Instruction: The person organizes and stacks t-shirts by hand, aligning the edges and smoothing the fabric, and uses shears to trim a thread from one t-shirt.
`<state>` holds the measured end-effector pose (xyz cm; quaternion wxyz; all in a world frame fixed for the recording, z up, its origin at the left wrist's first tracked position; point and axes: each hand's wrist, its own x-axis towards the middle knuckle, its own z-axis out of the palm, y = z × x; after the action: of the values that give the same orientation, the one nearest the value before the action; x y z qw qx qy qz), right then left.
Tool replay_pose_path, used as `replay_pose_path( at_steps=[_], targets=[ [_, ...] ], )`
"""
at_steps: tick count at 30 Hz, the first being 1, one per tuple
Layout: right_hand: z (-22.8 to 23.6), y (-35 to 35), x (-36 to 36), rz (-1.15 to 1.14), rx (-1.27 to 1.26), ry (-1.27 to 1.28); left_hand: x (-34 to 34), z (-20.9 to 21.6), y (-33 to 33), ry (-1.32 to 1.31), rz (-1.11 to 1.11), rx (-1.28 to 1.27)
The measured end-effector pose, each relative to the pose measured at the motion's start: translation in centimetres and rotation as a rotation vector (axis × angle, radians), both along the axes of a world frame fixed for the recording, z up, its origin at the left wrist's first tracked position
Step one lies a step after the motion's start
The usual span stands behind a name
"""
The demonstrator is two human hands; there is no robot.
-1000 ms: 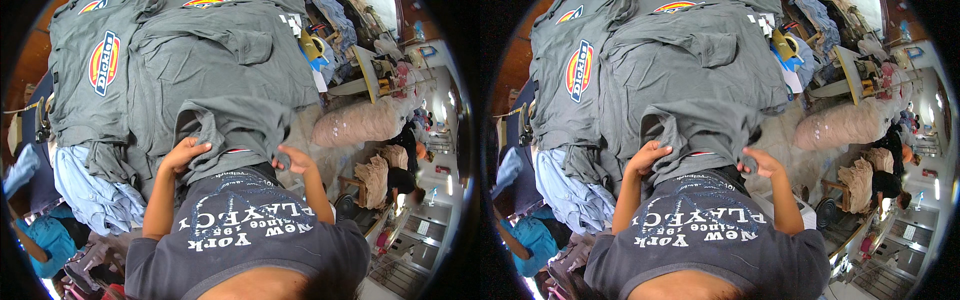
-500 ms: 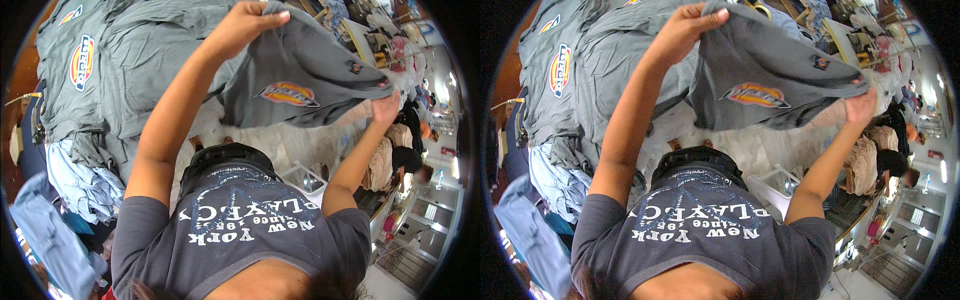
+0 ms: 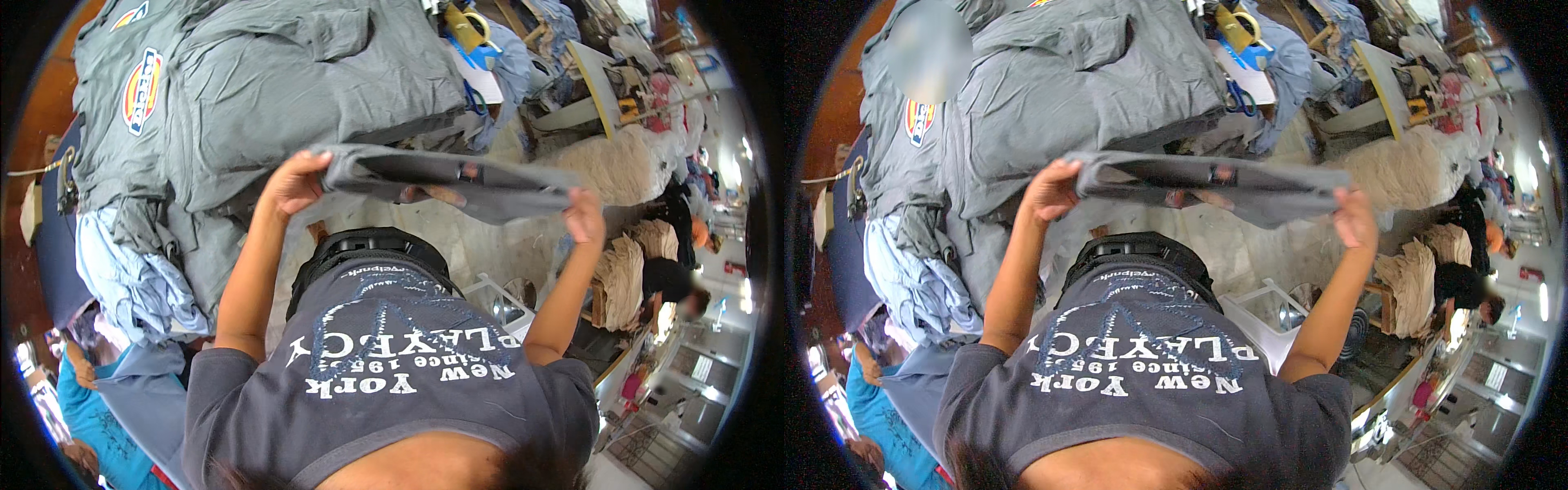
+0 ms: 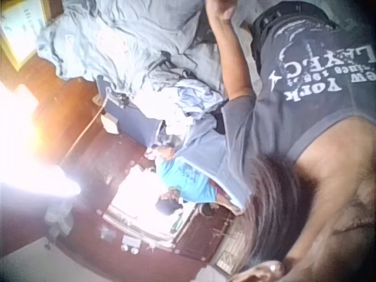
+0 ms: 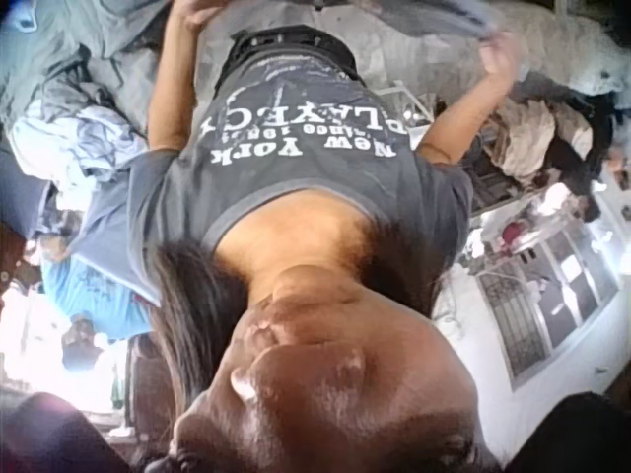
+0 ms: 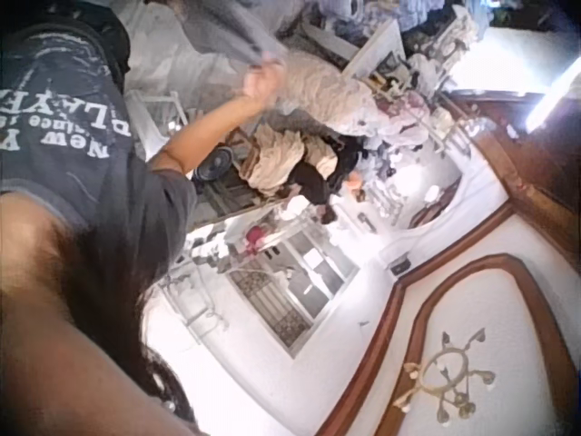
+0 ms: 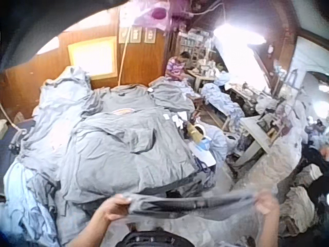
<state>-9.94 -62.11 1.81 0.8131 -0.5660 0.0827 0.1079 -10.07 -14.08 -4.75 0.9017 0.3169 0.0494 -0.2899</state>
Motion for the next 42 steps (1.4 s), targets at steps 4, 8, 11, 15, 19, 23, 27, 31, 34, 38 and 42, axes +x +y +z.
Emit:
replay_pose_path(
  at_steps=[4,8,11,15,19,23,27,31,34,38,42],
  targets=[
    [-2.7,1.9,2.7,0.133,0.538,0.133,-2.2,2.7,1.5,-0.101,0.111,0.024],
    [-4.8,11.5,2.9,0.702,-0.198,0.376,-5.7,-0.1,5.0,-0.073,0.225,0.062],
    [-5.9,9.1,5.5,0.291,0.28,0.27,-10.0,2.1,9.2,-0.021,0.786,0.018],
    [1.2,12.4,7.4,0.301,0.312,-0.328,-12.3,5.6,14.5,-0.748,0.576,-0.115],
    [5.7,19.8,14.3,0.188,0.251,-0.304,-7.1,9.6,17.5,-0.494,0.82,-0.116],
    [-1.1,27.1,24.4,0.486,0.427,0.088,4.7,5.4,21.4,-0.224,0.857,0.096],
    [-3.3,31.4,25.4,0.326,0.277,0.062,8.8,1.0,24.8,-0.175,0.571,-0.104],
    [-3.3,29.4,28.7,0.382,0.502,0.048,9.3,3.2,25.2,-0.251,0.435,-0.227],
    [-4.0,30.4,30.4,0.292,0.424,-0.004,11.8,2.9,25.7,-0.106,0.433,-0.144],
    [-5.7,30.3,31.4,0.277,0.434,-0.028,12.3,2.5,24.9,-0.12,0.391,-0.277],
    [-4.2,30.8,30.0,0.44,0.515,0.006,11.9,2.7,25.0,-0.201,0.346,-0.23]
  ],
)
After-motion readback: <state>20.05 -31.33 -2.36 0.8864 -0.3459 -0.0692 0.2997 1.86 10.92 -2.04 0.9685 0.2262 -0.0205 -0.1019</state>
